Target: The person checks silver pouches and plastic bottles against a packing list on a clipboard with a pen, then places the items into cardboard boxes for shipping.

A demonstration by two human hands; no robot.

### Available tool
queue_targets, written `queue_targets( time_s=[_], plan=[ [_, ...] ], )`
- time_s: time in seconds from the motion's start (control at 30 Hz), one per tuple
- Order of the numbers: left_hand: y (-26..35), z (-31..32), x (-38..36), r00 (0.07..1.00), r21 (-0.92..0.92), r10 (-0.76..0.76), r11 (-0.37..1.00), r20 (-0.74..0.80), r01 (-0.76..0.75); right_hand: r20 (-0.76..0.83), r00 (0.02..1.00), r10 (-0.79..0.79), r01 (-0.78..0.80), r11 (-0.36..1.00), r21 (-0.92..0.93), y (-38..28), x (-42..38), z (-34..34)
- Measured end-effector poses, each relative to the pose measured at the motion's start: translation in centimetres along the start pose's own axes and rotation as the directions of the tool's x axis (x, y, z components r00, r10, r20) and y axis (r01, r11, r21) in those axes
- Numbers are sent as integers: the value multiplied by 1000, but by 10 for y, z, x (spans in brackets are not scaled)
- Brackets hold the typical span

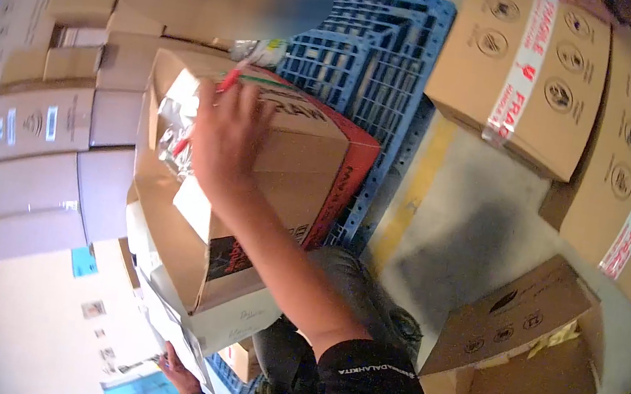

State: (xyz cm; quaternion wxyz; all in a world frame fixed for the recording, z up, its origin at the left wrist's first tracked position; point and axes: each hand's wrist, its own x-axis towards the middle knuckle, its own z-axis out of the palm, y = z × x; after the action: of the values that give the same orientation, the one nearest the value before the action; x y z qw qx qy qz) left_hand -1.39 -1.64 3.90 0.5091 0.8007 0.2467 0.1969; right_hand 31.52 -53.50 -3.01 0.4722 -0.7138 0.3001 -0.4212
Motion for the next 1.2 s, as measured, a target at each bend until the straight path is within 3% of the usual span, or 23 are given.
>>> queue_targets(
  time_s=[0.2,0.27,0.33,0.43,0.5,0.53,0.6,0.67,0.7,0.8,0.93,1.0,1.07,1.13,1.2],
  plan=[
    [25,44,-13,996,-104,-67,992,60,74,110,992,-54,57,998,-22,5,9,-10],
    [44,62,-20,987,-259,-146,953,61,156,143,988,-48,35,995,94,7,12,-12],
    [8,31,-11,999,-207,-31,978,-16,26,122,987,-103,99,995,31,2,17,-12],
    [17,39,-14,986,-186,-124,977,-108,103,149,986,-74,67,996,53,12,34,-1],
    [9,37,-14,994,47,-3,999,-109,9,138,988,-75,77,997,-6,24,56,13],
    [8,37,-14,990,29,-38,999,-134,43,144,981,-129,141,987,-74,29,68,17],
    [8,36,-16,988,262,121,961,-101,-91,175,973,-152,171,980,-98,47,100,34],
    [3,33,-15,984,308,152,944,-90,-117,225,960,-165,195,974,-118,66,142,58],
    [2,32,-14,985,287,142,952,-100,-108,247,955,-167,209,965,-158,76,162,70],
    [-4,32,-13,981,243,168,960,-100,-140,356,918,-177,169,984,54,153,239,120],
    [-12,36,-12,981,43,171,985,-96,-168,345,924,-166,184,983,-19,135,237,110],
    [-13,35,-10,972,31,208,978,-107,-206,371,893,-255,315,942,-113,130,229,97],
    [-14,34,-10,974,26,197,980,-109,-195,373,894,-247,270,963,-8,161,244,103],
    [-18,29,-8,966,132,247,963,-74,-236,291,943,-163,181,983,-37,155,219,88],
    [-21,31,-7,959,37,270,963,-85,-268,214,972,-101,113,993,-45,127,180,69]
  ],
)
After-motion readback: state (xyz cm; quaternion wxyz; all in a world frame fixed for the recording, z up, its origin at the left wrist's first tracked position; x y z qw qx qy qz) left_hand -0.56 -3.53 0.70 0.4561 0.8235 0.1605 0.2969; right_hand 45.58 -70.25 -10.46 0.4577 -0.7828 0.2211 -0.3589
